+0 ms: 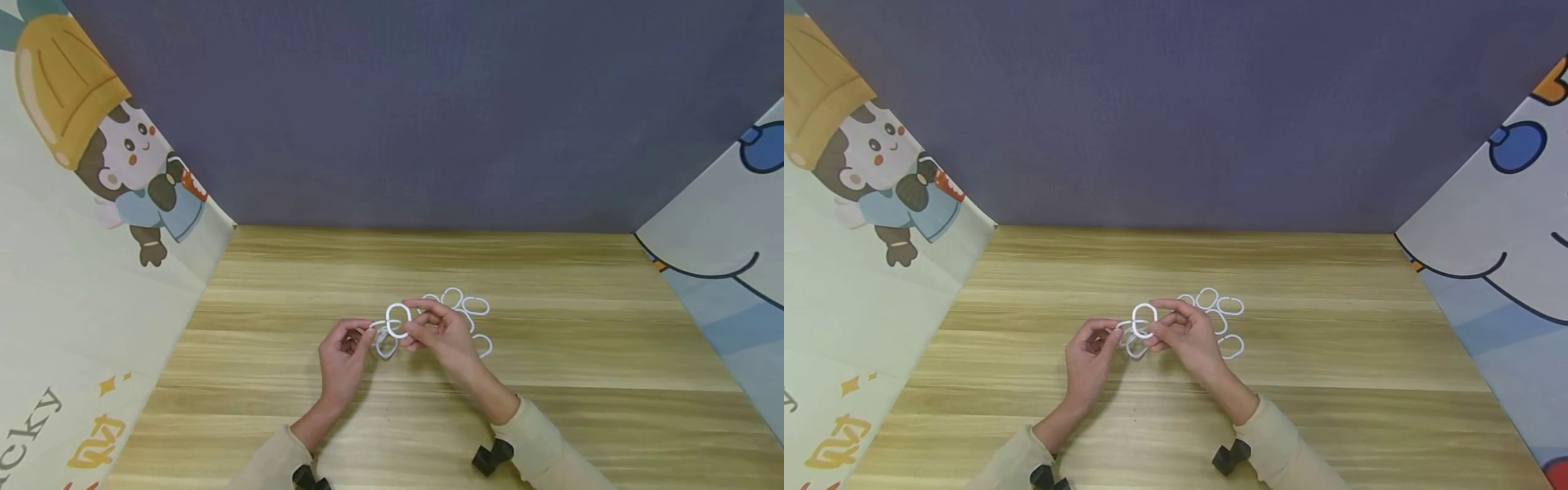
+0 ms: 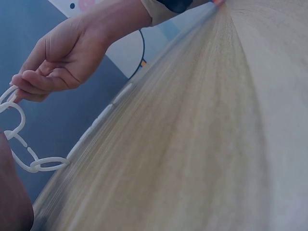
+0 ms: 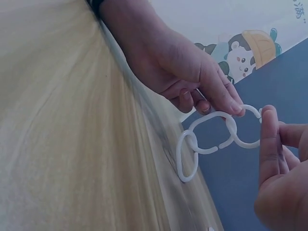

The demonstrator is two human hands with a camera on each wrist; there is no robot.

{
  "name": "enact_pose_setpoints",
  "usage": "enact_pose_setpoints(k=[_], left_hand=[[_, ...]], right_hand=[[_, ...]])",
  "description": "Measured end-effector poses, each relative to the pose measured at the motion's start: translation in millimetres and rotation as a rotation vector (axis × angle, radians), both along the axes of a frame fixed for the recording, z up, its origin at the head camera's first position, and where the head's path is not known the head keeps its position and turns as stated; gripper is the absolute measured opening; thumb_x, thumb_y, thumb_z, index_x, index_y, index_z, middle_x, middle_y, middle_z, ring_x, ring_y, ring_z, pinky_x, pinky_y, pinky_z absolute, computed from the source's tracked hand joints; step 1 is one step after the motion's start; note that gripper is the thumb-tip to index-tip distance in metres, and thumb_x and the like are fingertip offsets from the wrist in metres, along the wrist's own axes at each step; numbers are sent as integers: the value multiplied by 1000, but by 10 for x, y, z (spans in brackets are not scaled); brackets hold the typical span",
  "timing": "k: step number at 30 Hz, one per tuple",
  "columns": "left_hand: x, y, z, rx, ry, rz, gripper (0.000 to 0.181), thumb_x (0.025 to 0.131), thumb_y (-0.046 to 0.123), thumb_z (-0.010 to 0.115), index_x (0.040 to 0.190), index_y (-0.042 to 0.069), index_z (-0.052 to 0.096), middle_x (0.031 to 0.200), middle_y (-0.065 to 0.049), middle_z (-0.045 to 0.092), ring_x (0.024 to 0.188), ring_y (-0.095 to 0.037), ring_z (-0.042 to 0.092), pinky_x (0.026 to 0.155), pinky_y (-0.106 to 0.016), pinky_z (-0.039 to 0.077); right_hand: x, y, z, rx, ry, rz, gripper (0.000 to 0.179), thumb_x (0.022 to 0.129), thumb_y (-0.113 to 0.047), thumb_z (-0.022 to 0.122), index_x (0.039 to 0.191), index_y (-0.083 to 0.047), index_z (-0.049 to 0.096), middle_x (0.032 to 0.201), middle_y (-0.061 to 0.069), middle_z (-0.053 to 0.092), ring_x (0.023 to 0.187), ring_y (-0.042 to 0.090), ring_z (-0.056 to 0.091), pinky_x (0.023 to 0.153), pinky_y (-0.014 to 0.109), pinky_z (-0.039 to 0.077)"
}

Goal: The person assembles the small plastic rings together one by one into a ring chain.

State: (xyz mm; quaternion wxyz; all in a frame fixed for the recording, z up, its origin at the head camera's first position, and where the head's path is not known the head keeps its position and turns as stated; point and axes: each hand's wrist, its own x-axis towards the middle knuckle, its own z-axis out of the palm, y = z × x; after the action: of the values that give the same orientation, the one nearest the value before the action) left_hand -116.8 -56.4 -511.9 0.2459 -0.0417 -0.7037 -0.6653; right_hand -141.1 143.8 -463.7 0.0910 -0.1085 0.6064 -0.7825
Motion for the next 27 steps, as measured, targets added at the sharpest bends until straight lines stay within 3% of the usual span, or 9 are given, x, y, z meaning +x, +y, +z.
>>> enact_pose_setpoints(k=[7,14,21,24,27], left_hand=[[3,-3,4,-12,0,0,11,94,-8,83,101,-3,78,92,-19,74,74,-4,62,59,-13,49],[-1,-2,2,-7,1,3,10,94,-8,82,102,-3,78,91,-19,73,74,-3,62,59,-13,49],[-1,-6,-4,4,-9,6,10,95,-7,82,103,-3,78,92,-17,73,75,-3,62,60,-13,49],[1,-11,-8,10,-13,5,10,95,-7,82,103,-3,78,92,-17,73,75,-4,62,60,-13,48],[2,-16,-9,12,-17,5,10,95,-7,82,103,-2,78,92,-17,73,75,-4,62,60,-13,48]], right_hand=[[-1,-17,-56,57,-7,-12,46,98,11,74,142,14,61,95,22,72,73,15,79,70,31,67],[13,-6,-67,101,2,-15,39,100,11,70,138,15,64,100,37,67,68,11,74,65,27,65],[13,14,-65,187,-7,-24,32,106,2,63,136,8,71,88,21,66,62,11,62,52,21,50],[7,42,-65,186,-18,-14,31,109,2,60,137,11,69,83,11,66,61,10,61,52,20,50],[-1,76,-66,177,-32,-3,31,109,2,60,137,14,66,82,10,65,60,9,61,52,20,50]])
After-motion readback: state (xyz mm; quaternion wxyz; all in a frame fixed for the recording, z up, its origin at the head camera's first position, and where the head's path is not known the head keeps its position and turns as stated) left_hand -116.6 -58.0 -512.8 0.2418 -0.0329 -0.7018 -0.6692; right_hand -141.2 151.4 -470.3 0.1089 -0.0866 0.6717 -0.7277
